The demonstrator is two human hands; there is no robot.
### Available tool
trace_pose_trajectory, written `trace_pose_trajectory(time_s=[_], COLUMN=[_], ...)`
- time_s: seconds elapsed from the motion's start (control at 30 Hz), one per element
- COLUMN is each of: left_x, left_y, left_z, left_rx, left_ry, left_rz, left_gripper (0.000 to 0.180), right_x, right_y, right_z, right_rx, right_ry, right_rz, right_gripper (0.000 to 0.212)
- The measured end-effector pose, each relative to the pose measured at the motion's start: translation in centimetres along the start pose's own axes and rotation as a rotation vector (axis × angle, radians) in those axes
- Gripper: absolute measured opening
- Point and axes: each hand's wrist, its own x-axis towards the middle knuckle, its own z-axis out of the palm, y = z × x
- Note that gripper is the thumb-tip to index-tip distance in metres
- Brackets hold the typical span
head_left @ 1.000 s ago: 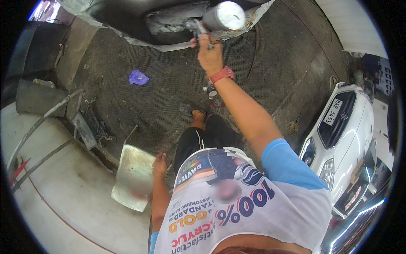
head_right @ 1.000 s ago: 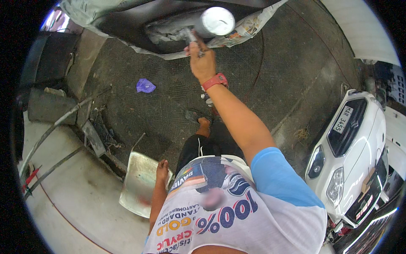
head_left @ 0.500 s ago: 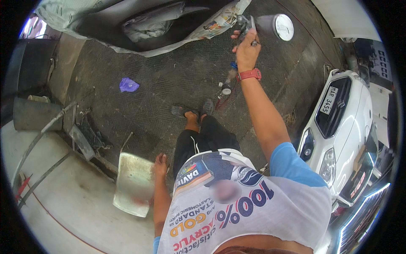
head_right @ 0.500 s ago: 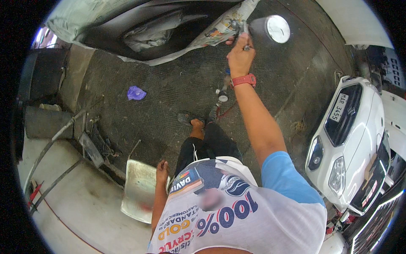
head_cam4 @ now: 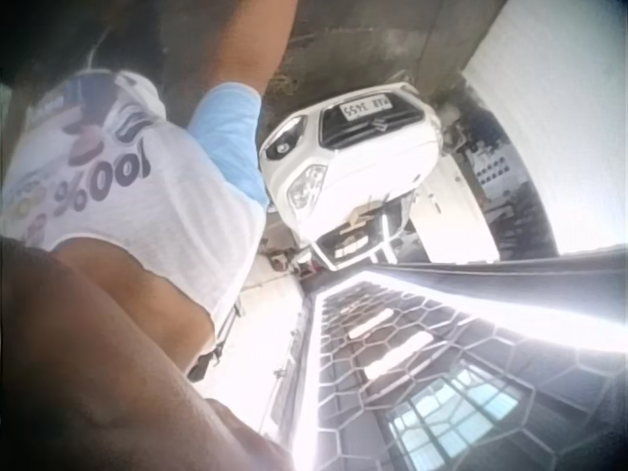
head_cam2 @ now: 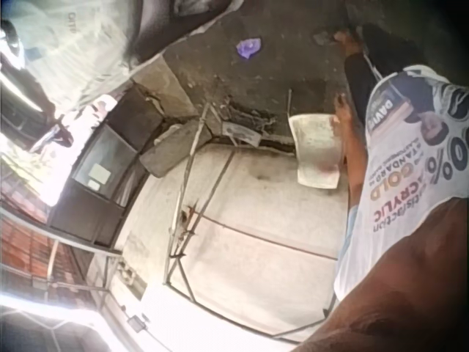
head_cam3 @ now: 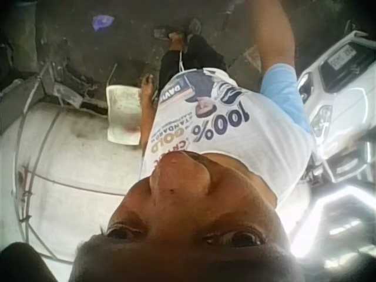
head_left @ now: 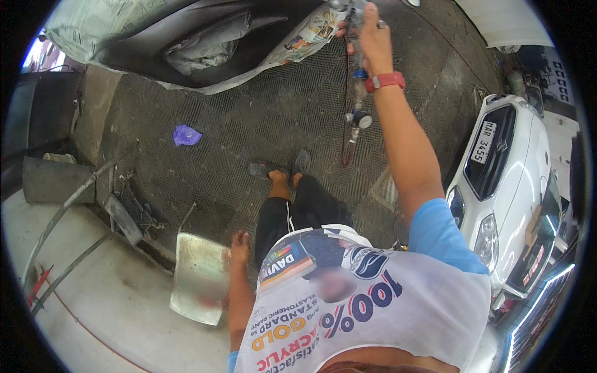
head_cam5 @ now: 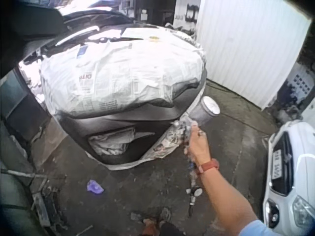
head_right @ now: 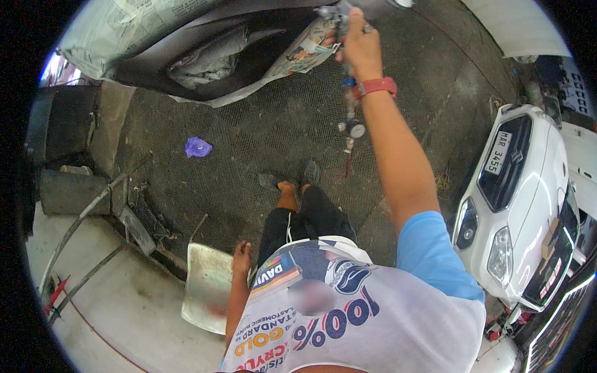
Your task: The person uses a spray gun to apply a coat of paint to a car bumper that is covered with newspaper and plastic sheeting. The person moves around the bumper to ensure even coverage on the front and side edges.
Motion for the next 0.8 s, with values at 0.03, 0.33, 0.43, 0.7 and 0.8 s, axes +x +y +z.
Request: trace_pose_trajectory(time_s=[0.03, 0.33, 0.43, 0.7, 0.8], left_x=[0.4, -0.9, -2.9, -0.8, -1.1], left_y=[-0.8, 0.4, 6.3, 8.3, 12.3], left_z=[0.3, 2.1, 0.9, 0.1, 4.0], left_rx=[0.000, 0.175, 0.322, 0.507, 0.347], left_ry=[0.002, -0.237, -0.257, -0.840, -0.802], left_rz=[0.023, -0.111, 0.022, -0.011, 0.186], left_gripper=[0.063, 0.039, 0.029, 0.040, 0.051], right_x=[0.9, 2.5, 4.0, 2.8, 3.7], right_y=[0.4, 1.1, 1.4, -3.1, -1.8], right_z=[-1.2, -2.0, 0.3, 6.6, 3.1], right_rx=[0.064, -0.038, -0.083, 0.430, 0.228], right_ry=[-0.001, 0.098, 0.010, -0.208, -0.085], right_rz=[-0.011, -0.124, -0.040, -0.028, 0.012], right_gripper=[0.068, 0.066, 0.067, 0.059, 0.062])
